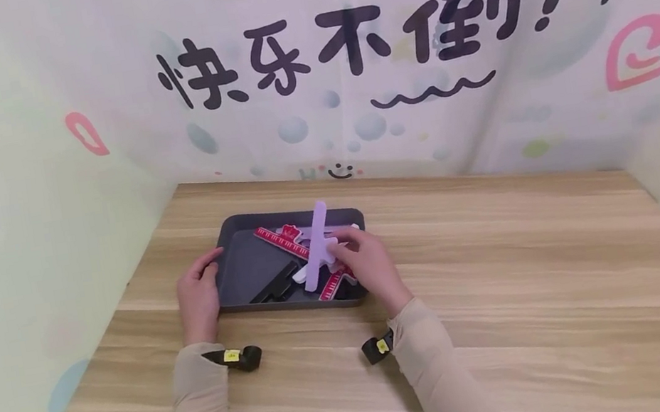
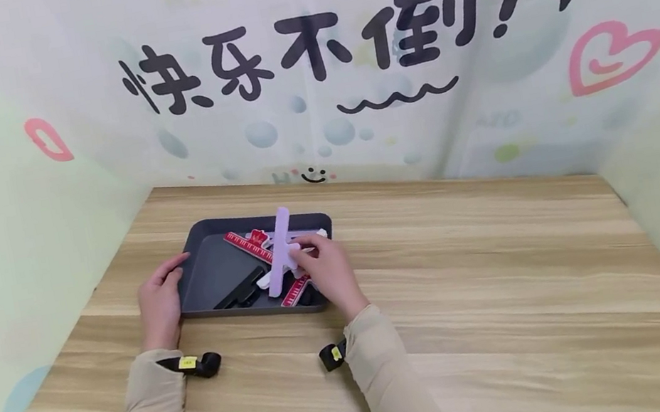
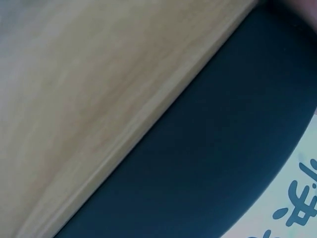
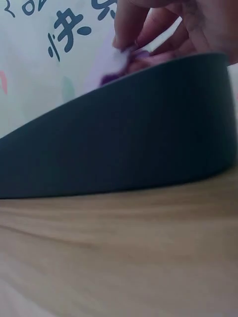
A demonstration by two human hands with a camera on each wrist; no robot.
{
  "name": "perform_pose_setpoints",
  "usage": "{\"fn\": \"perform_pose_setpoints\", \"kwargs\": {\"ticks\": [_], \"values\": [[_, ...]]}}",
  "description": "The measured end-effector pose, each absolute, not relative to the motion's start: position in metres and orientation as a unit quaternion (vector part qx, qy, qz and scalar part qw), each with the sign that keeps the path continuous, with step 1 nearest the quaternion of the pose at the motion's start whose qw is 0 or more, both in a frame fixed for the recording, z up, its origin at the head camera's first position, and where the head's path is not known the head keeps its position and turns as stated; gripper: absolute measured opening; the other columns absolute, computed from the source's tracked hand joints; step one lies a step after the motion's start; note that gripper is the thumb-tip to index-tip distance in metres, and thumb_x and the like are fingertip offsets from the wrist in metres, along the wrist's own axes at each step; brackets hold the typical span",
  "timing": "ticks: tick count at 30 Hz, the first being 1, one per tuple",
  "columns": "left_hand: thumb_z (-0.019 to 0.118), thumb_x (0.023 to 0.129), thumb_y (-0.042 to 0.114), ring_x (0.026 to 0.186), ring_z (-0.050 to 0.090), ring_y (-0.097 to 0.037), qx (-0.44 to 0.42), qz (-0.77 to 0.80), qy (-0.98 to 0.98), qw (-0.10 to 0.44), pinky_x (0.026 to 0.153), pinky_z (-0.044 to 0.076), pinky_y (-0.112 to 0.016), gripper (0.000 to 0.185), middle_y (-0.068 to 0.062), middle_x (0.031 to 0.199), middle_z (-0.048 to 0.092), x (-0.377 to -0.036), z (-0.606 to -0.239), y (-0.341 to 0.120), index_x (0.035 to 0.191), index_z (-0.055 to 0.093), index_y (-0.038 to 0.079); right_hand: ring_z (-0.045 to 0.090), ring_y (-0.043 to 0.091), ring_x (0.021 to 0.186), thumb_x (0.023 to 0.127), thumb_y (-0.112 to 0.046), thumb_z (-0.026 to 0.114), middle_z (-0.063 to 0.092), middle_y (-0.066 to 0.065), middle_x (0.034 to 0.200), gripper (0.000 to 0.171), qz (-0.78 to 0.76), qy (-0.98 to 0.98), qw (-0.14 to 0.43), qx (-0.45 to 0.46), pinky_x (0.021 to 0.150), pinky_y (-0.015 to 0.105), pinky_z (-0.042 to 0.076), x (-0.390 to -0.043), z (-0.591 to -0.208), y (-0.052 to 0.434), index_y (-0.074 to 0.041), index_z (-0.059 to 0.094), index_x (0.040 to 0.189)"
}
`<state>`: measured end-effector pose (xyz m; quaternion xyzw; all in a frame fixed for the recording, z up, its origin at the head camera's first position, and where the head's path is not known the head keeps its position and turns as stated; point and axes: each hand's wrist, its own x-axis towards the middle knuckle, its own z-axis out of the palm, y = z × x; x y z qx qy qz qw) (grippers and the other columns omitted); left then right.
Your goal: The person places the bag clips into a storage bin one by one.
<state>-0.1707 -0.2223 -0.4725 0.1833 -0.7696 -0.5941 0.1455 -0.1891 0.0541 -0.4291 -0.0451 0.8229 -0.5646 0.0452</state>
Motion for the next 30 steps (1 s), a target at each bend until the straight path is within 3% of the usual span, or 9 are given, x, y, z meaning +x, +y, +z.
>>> {"fn": "perform_pose_setpoints", "kwargs": {"ticks": [8,13,20,30], "values": [[0.046,0.093,0.019,0.116,0.043,-0.011,0.18,-0.588,-0.774,0.152,0.098,0.033,-0.033,0.026,0.004,0.122,0.054,-0.172,-0.474,-0.22,0.11,0.065,0.021,0.06,0.016,0.078,0.084,-0.03,0.061,0.059,0.001,0.098,0.024,-0.579,0.807,0.103,-0.055,0.069,0.03,0.051,-0.197,-0.426,0.04,-0.022,0.064,0.107],[0.046,0.093,0.018,0.117,0.043,-0.01,0.179,-0.588,-0.774,0.154,0.098,0.033,-0.033,0.026,0.004,0.123,0.054,-0.173,-0.475,-0.223,0.11,0.065,0.022,0.06,0.016,0.077,0.085,-0.028,0.06,0.06,0.001,0.098,0.027,-0.574,0.805,0.12,-0.087,0.072,0.033,0.051,-0.2,-0.423,0.024,-0.017,0.063,0.11],[0.045,0.093,0.019,0.118,0.042,-0.009,0.195,-0.591,-0.768,0.149,0.099,0.032,-0.032,0.027,0.005,0.124,0.053,-0.171,-0.472,-0.225,0.112,0.064,0.022,0.061,0.009,0.071,0.083,-0.035,0.061,0.061,-0.005,0.089,0.026,-0.516,0.841,0.119,-0.109,0.071,0.027,0.049,-0.208,-0.426,0.0,-0.02,0.063,0.104],[0.045,0.092,0.018,0.117,0.043,-0.01,0.187,-0.589,-0.771,0.154,0.098,0.033,-0.032,0.027,0.004,0.123,0.054,-0.17,-0.472,-0.224,0.111,0.064,0.022,0.059,0.01,0.058,0.084,-0.025,0.062,0.061,-0.002,0.066,0.019,-0.467,0.867,0.107,-0.136,0.059,0.023,0.048,-0.213,-0.421,-0.021,-0.011,0.066,0.094]]}}
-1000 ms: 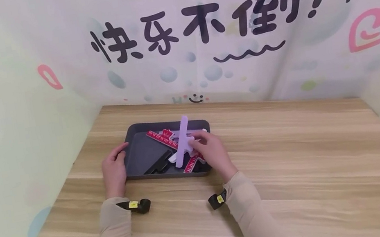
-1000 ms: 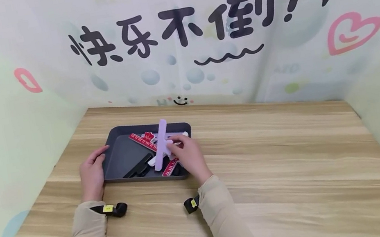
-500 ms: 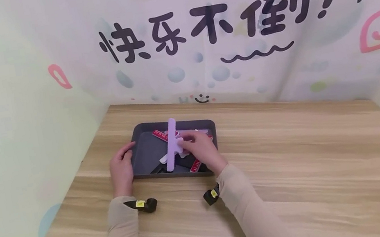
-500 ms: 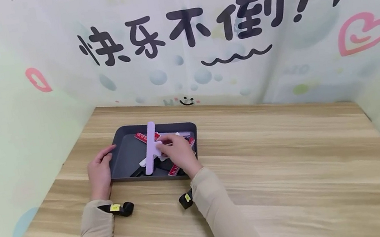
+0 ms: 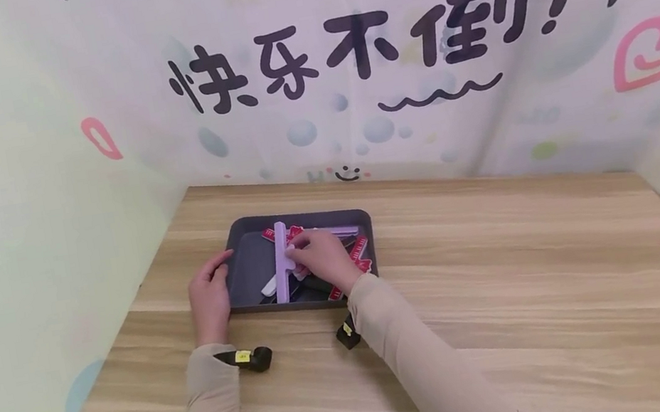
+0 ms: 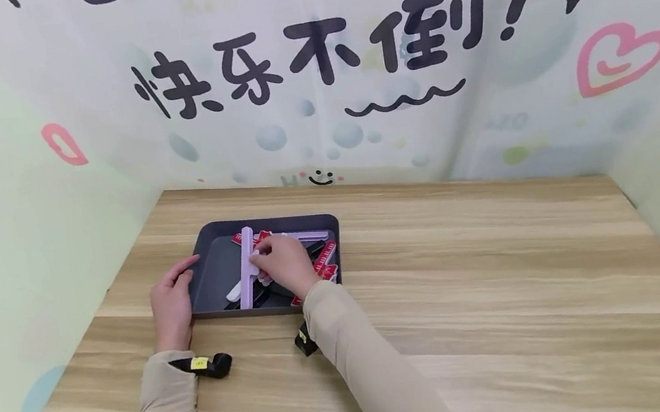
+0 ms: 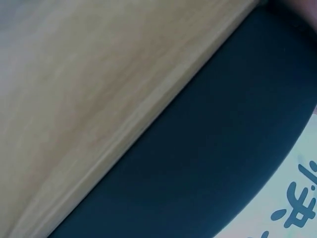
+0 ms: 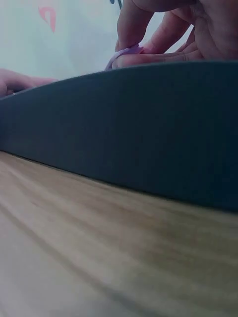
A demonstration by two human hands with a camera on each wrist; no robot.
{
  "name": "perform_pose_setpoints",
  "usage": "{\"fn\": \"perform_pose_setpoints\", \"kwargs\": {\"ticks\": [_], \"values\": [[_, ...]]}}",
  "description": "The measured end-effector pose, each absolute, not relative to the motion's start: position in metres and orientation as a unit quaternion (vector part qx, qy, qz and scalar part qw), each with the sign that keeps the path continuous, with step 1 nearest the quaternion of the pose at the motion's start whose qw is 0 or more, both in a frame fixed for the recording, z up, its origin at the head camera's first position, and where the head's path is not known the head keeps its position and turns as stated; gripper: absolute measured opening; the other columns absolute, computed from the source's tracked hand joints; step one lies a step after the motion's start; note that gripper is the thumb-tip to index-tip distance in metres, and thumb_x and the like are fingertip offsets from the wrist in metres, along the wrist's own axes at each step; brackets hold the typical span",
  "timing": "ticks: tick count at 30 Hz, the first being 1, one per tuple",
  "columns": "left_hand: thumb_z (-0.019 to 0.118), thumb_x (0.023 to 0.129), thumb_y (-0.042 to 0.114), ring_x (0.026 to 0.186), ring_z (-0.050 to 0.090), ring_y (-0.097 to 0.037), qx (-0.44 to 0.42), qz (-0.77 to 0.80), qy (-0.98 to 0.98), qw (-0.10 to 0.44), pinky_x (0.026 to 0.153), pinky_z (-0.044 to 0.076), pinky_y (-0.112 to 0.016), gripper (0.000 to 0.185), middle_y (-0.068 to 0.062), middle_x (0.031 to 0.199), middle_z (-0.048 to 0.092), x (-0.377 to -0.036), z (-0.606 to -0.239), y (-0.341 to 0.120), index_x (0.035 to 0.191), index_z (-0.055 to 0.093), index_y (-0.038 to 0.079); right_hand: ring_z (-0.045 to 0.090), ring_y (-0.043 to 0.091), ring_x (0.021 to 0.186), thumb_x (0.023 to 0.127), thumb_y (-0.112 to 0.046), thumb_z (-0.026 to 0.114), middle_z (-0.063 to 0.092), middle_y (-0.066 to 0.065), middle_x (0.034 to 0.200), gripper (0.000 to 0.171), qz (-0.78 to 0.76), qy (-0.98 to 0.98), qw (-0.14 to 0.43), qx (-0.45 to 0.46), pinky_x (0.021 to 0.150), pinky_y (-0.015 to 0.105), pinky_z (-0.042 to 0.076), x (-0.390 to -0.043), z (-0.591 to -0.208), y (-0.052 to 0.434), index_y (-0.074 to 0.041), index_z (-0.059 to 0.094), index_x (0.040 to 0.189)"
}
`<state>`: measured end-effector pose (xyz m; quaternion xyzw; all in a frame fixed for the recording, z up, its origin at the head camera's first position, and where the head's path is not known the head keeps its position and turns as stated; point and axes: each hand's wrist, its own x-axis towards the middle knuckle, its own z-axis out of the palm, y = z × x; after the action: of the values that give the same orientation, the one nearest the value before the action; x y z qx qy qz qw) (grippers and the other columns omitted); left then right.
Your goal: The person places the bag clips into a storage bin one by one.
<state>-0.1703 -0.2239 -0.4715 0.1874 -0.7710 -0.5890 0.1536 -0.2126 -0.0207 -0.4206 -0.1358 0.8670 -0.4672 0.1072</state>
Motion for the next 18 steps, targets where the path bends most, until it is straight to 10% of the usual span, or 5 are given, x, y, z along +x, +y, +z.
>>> {"fn": "perform_pose_setpoints", "kwargs": {"ticks": [18], "values": [[0.045,0.092,0.014,0.113,0.046,-0.009,0.209,-0.612,-0.742,0.178,0.096,0.034,-0.029,0.027,0.003,0.119,0.056,-0.164,-0.473,-0.23,0.109,0.065,0.018,0.059,0.008,0.053,0.082,-0.018,0.063,0.061,-0.002,0.075,0.015,-0.385,0.887,0.162,-0.195,0.055,0.02,0.048,-0.224,-0.416,-0.037,-0.01,0.065,0.095]]}}
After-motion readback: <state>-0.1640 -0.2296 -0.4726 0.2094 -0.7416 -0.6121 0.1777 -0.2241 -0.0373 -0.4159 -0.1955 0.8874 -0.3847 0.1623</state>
